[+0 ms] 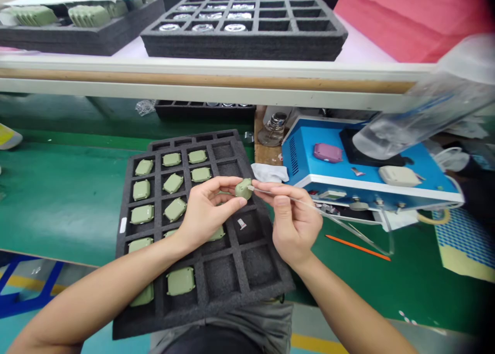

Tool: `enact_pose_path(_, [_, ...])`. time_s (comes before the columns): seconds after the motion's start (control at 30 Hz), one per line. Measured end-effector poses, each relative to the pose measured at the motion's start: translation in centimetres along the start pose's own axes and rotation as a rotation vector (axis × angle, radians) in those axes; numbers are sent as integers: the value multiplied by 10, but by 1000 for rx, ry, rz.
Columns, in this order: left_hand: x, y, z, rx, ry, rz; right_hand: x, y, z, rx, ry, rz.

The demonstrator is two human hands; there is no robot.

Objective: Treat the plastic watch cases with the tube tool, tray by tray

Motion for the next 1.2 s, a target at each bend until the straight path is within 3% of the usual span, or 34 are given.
enact_pose_path(1.2, [5, 2, -5, 126, 31, 22, 9, 7, 3, 64, -49, 6])
Point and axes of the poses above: each hand's wrist, its own x-axis towards the middle knuckle, its own z-axis out of the palm, y = z × x, the point moved 2 cm from there along x, towards the middle knuckle, and after that the axes turned 1 degree about -x, right-handed, at the moved point
